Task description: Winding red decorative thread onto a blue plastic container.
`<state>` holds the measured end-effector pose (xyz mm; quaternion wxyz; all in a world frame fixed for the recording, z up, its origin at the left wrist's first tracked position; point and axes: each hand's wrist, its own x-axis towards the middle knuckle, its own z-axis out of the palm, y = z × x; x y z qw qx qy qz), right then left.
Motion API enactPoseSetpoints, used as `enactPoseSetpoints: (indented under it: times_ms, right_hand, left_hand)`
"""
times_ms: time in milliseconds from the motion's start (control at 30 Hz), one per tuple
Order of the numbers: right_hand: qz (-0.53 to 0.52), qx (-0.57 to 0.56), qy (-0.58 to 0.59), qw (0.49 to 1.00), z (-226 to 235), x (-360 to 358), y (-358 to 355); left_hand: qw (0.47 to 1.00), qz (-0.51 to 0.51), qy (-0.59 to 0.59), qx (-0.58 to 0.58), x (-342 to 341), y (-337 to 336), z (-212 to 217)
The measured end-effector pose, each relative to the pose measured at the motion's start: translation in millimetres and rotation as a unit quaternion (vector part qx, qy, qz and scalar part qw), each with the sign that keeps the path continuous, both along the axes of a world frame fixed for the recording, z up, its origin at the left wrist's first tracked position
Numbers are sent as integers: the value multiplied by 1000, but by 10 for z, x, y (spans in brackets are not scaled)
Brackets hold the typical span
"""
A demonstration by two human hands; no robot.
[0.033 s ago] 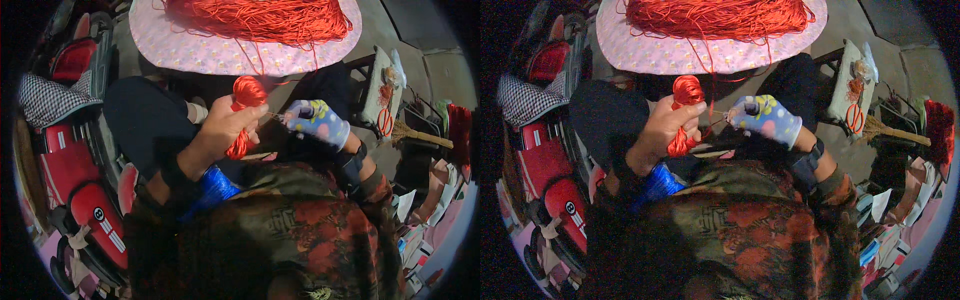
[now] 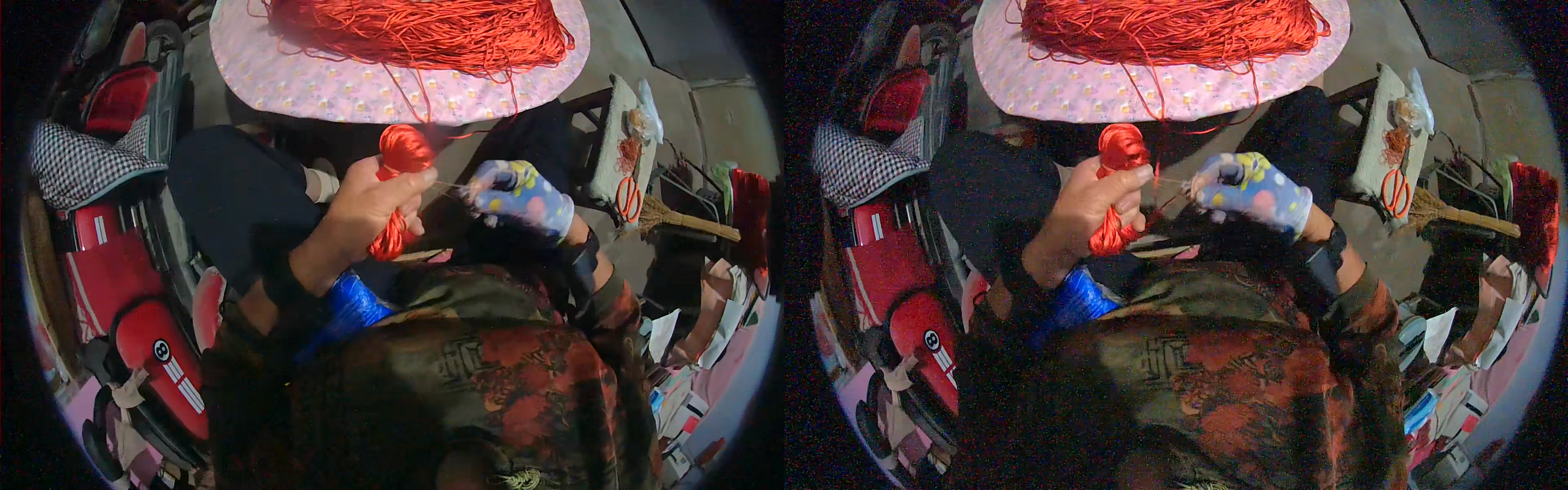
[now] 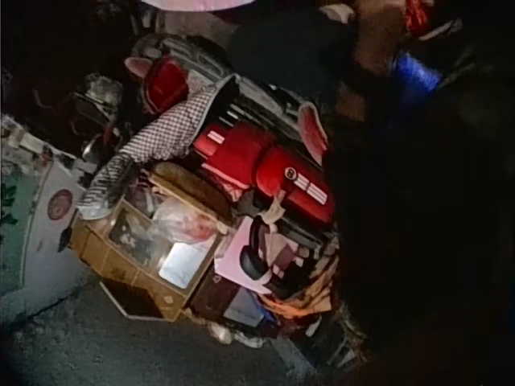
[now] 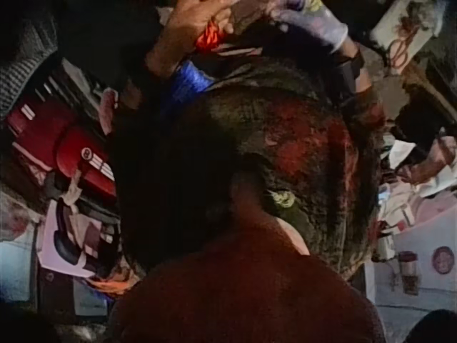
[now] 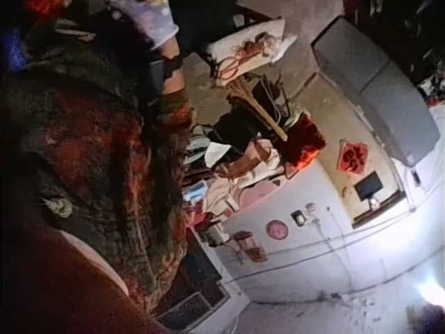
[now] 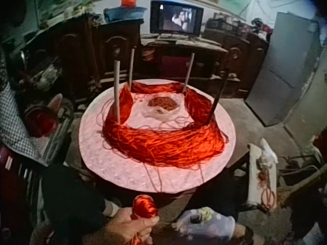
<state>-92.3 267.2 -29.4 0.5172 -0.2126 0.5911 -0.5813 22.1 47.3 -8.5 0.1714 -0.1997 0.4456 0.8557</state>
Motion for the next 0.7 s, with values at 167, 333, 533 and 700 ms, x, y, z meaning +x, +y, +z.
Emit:
enactPoseSetpoints:
  times_ms: [167, 333, 533, 700]
  right_hand:
    - [-76, -171, -32, 982, 141, -30, -199]
    - [-153, -124, -21, 980, 88, 58, -254]
    - [52, 16, 366, 929, 3, -266, -277]
    - [160, 1, 527, 835, 499, 203, -575]
  left_hand:
    - [994, 5, -54, 97, -51, 25, 40]
    - [999, 24, -5, 35, -54, 30, 95]
    - [814, -320, 191, -446, -50, 54, 87]
    - [803, -299, 87, -509, -45, 93, -143]
